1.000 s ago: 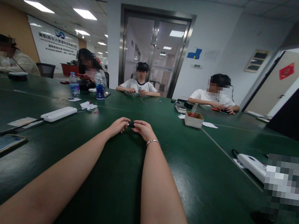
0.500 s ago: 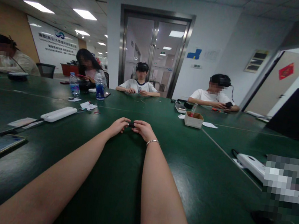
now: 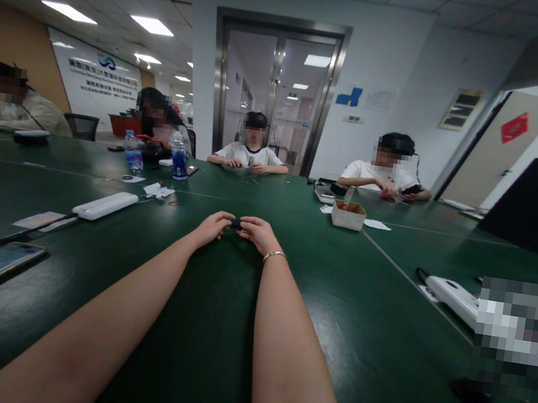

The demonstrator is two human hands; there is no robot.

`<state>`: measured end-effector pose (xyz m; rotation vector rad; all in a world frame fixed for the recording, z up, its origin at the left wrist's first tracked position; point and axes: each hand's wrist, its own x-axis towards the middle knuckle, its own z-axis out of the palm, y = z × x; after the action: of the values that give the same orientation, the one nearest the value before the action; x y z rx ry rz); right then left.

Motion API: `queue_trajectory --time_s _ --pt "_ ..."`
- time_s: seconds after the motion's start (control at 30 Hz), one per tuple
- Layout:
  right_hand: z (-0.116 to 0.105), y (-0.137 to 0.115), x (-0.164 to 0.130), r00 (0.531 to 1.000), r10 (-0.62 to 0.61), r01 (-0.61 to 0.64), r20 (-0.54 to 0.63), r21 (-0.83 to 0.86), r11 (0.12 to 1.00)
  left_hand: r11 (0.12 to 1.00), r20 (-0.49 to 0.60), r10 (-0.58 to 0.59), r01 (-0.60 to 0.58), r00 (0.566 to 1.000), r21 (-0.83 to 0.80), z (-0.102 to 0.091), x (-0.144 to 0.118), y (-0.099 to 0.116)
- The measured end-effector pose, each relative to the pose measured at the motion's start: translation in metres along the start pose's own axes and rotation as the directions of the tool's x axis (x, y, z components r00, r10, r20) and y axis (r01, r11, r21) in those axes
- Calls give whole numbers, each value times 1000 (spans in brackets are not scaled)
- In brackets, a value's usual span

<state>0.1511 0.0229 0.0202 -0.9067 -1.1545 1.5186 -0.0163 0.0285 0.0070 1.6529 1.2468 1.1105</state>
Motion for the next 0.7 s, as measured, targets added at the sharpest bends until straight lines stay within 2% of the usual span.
queue_trajectory --time_s 0.37,0.5,0.7 --pt "-1 1 1 1000 -4 4 11 -11 1000 1000 46 11 -10 999 -8 0 -3 3" --pt "0 1 0 1000 -5 5 6 -14 1000 1000 3 -11 11 1000 8 0 -1 2" --pt "0 1 1 1000 -3 3 6 -8 1000 1000 14 1 -2 1000 25 0 -2 3"
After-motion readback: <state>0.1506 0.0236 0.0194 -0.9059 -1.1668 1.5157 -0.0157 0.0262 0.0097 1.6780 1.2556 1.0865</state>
